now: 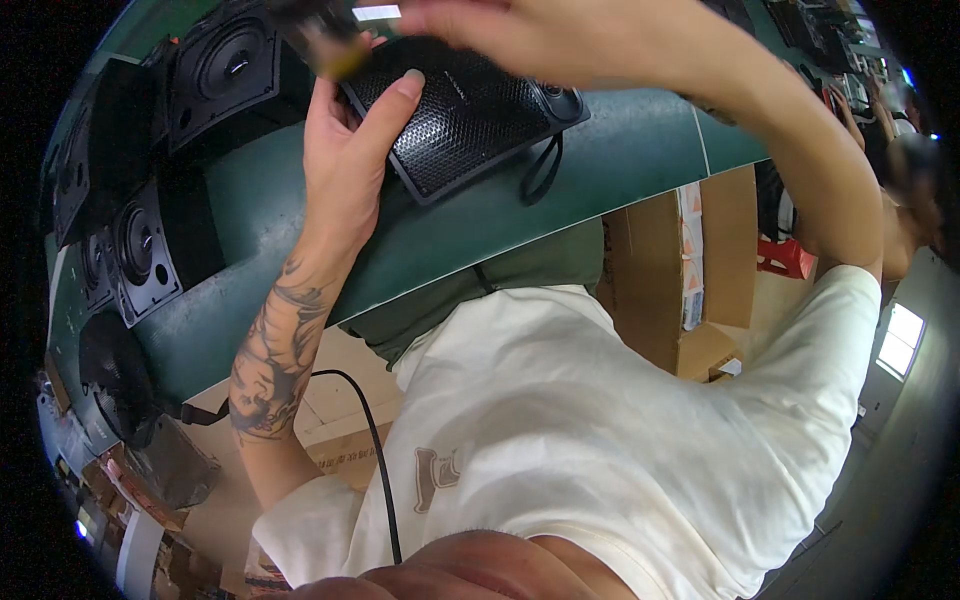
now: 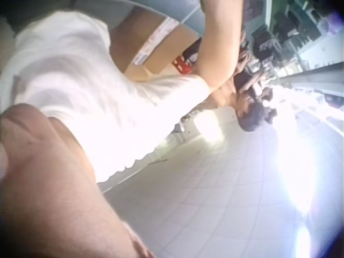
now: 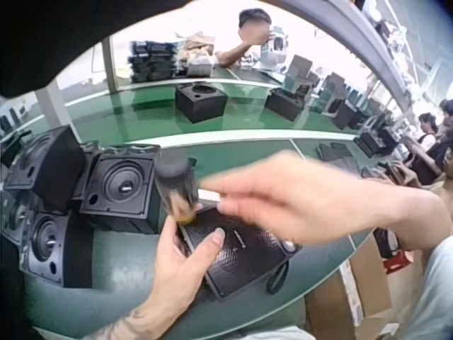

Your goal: The person assembles small black speaker units on a green workbench. They place a mesh grille onto the speaker housing and use a yellow rubber mallet to tap the grille into place. The person repeats this process for multiple speaker units, occasionally inspecting the fit of the grille.

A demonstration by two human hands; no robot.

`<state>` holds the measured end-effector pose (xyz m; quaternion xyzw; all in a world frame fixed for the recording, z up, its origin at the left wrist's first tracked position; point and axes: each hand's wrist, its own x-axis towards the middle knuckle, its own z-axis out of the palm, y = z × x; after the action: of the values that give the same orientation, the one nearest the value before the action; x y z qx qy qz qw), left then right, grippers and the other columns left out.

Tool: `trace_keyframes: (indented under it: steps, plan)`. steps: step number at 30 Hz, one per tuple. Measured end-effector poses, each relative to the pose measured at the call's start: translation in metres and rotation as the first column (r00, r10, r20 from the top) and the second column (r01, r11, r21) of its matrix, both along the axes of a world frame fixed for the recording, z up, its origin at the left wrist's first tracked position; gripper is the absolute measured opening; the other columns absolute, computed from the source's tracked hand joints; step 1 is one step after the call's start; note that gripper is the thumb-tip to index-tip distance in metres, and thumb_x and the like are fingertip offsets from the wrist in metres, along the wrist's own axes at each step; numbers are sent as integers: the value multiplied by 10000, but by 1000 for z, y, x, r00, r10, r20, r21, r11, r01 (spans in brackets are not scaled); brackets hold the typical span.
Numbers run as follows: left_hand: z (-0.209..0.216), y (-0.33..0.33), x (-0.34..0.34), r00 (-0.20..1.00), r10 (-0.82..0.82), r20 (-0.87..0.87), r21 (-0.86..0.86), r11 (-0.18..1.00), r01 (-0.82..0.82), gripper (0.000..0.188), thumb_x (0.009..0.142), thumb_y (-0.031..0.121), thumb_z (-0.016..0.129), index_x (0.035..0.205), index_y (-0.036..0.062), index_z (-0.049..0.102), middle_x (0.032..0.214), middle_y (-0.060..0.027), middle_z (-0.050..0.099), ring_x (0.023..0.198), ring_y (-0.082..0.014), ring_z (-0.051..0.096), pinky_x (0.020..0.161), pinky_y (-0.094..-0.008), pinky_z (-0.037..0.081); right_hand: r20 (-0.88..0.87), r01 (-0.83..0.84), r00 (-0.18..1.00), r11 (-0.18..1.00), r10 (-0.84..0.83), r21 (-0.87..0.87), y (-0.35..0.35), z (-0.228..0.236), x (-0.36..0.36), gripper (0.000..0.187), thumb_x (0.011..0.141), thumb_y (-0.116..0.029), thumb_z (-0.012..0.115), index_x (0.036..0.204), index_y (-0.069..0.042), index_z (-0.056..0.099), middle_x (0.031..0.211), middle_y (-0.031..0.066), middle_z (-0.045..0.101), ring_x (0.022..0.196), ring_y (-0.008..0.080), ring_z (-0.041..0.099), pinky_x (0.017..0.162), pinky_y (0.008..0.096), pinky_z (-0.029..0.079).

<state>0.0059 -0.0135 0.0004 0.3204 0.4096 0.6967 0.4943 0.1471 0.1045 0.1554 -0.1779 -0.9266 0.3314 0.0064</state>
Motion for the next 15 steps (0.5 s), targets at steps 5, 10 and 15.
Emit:
trace_keyframes:
  steps: [5,10,15]
  plan:
    - [2,1,-3,998,-59,-30,-62,996,58,511,977,131,697,1420,-14,487,1290,-109,611,1184,-160,594,1048,-308,466,-21,144,989,989,-145,-35,2,-6,8,348,1071,-133,519,1387,-13,601,765,75,621,627,118,540,583,288,462]
    - [-10,10,-7,976,-32,215,0,999,32,478,1098,330,450,1408,-21,539,1316,-110,627,1274,-202,550,1147,-343,368,9,487,871,860,-492,-155,-29,22,25,362,1085,-128,517,1411,9,596,770,-18,561,636,49,495,558,235,421]
    - [-16,4,-14,954,92,286,-131,990,-56,520,1117,418,364,1392,29,572,1377,-79,629,1327,-201,527,1180,-343,320,-88,66,994,997,-62,37,-21,-9,47,382,1042,-112,600,1378,68,579,906,155,690,725,221,653,651,321,517]
